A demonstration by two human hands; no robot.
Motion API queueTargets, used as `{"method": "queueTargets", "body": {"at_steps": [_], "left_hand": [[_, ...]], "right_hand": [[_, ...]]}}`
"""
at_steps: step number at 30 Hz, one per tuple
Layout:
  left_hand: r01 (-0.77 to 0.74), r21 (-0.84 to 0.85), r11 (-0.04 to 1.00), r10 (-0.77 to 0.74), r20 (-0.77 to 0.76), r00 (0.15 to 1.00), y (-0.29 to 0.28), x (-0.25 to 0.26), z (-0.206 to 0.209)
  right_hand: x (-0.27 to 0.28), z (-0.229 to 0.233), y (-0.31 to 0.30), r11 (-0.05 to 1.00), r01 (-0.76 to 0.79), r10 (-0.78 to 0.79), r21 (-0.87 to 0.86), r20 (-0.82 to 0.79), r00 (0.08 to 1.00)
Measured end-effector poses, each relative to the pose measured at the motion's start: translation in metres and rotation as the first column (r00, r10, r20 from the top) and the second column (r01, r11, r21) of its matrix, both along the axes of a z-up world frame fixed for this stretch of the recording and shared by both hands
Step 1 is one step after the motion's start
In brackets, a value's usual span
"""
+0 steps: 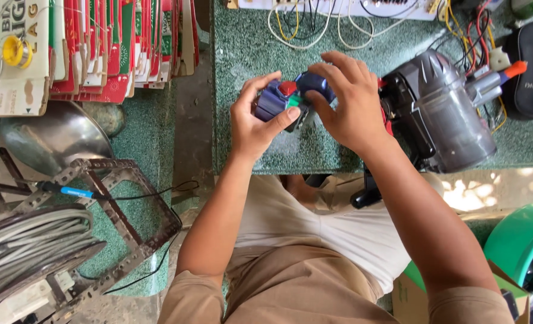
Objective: The person disassembles a blue plastic device by removing a red component and opening the casing. They then use a screwdriver to tighten screws on the device's exterior.
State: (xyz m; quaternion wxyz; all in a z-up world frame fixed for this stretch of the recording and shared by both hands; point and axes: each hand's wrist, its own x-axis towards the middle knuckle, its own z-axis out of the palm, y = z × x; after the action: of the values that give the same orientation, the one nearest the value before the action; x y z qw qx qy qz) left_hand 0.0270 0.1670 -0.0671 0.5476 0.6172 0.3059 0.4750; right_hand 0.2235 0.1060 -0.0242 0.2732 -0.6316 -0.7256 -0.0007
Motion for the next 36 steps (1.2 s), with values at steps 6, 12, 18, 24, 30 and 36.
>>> {"method": "queueTargets", "body": {"at_steps": [6,12,18,24,30,36], "left_hand": [[0.056,-0.191,0.98,-0.003,0.266,0.964,-0.001,0.011,-0.036],[0.094,-0.218,0.971,-0.032,0.273,0.962,-0.001,0.009,-0.034],[0.11,-0.112,0.988,-0.089,0.178,0.98,0.008,0.005,-0.023],[0.172,-0.22,0.96,-0.105,0.284,0.953,0.006,0.004,-0.021],[0.173,-0.225,0.959,-0.101,0.301,0.948,0.009,0.003,-0.022],[0.391,-0.306,0.868,-0.17,0.557,0.813,0.01,0.001,-0.021]], "right_hand": [[-0.015,0.029,0.016,0.959,-0.27,0.218,-0.081,-0.395,0.893],[-0.009,0.011,0.03,0.964,-0.249,0.213,-0.091,-0.29,0.933],[-0.009,0.014,0.033,0.946,-0.324,0.315,-0.004,-0.213,0.925],[-0.009,0.023,0.035,0.938,-0.346,0.33,-0.005,-0.285,0.9],[0.002,0.027,0.03,0.969,-0.244,0.196,-0.03,-0.506,0.84],[0.036,0.02,0.037,0.989,-0.008,0.008,-0.145,-0.005,1.0]]}}
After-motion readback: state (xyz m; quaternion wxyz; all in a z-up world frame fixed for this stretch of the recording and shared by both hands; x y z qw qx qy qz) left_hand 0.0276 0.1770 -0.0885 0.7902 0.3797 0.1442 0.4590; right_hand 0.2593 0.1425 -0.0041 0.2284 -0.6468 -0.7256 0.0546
